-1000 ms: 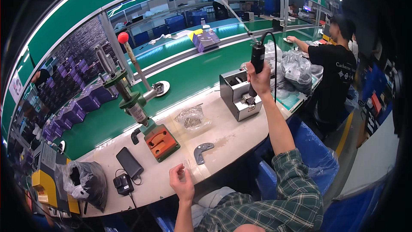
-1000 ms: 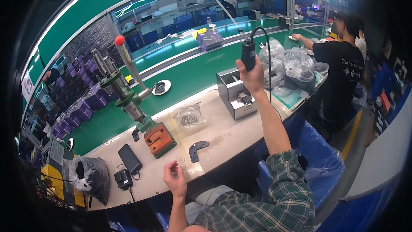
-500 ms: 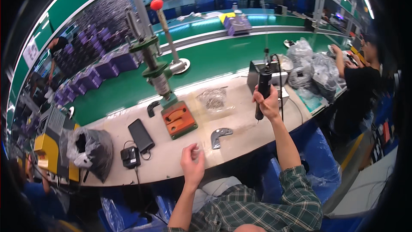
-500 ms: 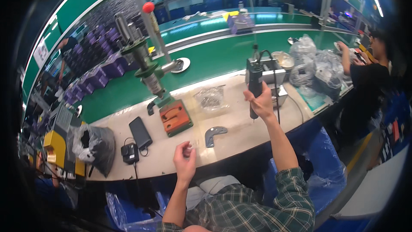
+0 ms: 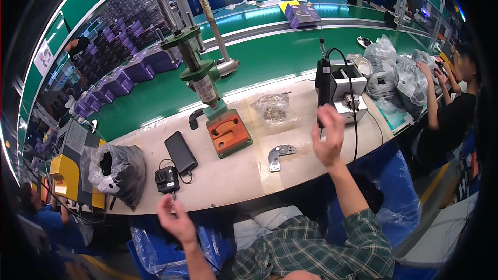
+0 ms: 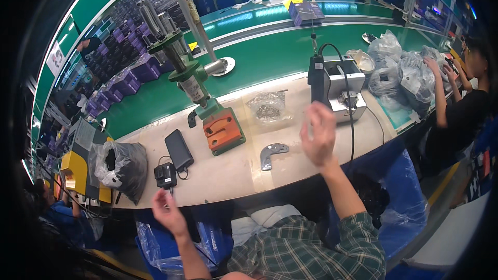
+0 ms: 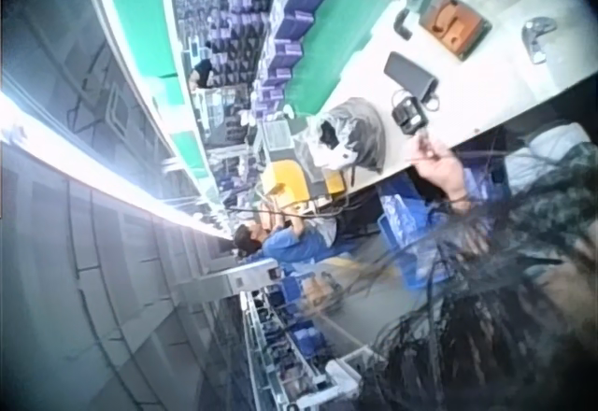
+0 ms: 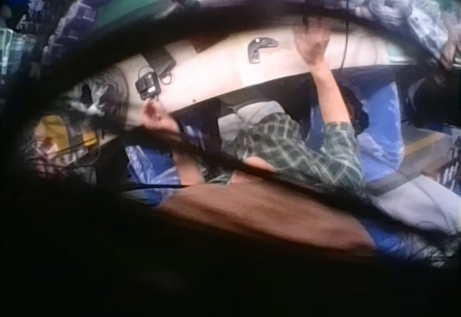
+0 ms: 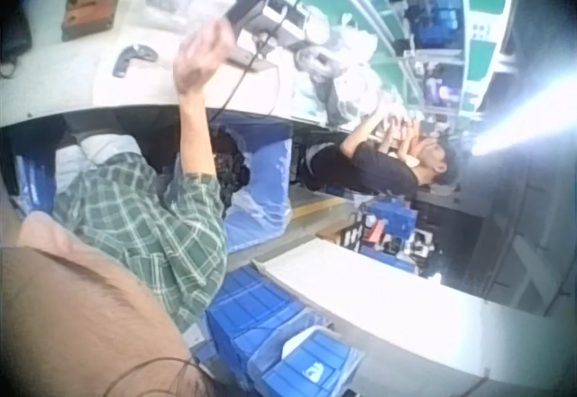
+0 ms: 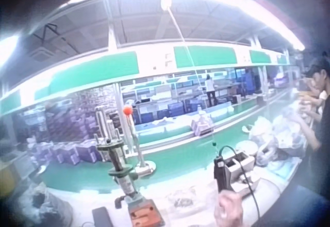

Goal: The person assembles small metal components by hand on a factory assembly line, using a manual press and an electric screwdriver to join metal plates and electronic parts with screws.

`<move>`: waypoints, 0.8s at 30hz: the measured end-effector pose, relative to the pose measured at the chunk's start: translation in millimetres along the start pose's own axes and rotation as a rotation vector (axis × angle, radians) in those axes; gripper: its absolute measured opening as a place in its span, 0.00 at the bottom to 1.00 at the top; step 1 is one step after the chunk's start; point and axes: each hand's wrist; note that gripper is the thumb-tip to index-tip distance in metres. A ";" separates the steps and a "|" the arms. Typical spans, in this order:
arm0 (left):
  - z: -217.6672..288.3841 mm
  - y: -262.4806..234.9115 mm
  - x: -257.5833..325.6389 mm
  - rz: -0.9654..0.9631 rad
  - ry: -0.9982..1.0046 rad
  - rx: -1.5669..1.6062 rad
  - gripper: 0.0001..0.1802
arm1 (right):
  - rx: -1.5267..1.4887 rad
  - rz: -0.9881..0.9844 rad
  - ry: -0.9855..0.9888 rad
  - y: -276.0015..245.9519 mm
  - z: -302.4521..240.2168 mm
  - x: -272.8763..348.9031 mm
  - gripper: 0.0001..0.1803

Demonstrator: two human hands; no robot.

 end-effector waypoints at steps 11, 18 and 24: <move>-80.9 -95.0 -9.1 0.339 -0.038 -0.167 0.14 | -0.196 -0.940 -0.056 -23.9 -27.5 32.6 0.19; -249.8 -166.7 36.0 0.212 -0.449 -0.334 0.07 | -0.128 -0.698 0.761 -219.1 56.2 186.5 0.07; -315.1 -141.5 118.7 -0.083 -0.771 -0.529 0.11 | 0.207 -0.903 0.723 -215.7 101.6 242.8 0.08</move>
Point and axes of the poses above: each hand's wrist, its own x-axis away from the middle knuckle, its own y-axis out of the palm, z = x × y, and after that the axes turned 8 degrees about -x, right-handed
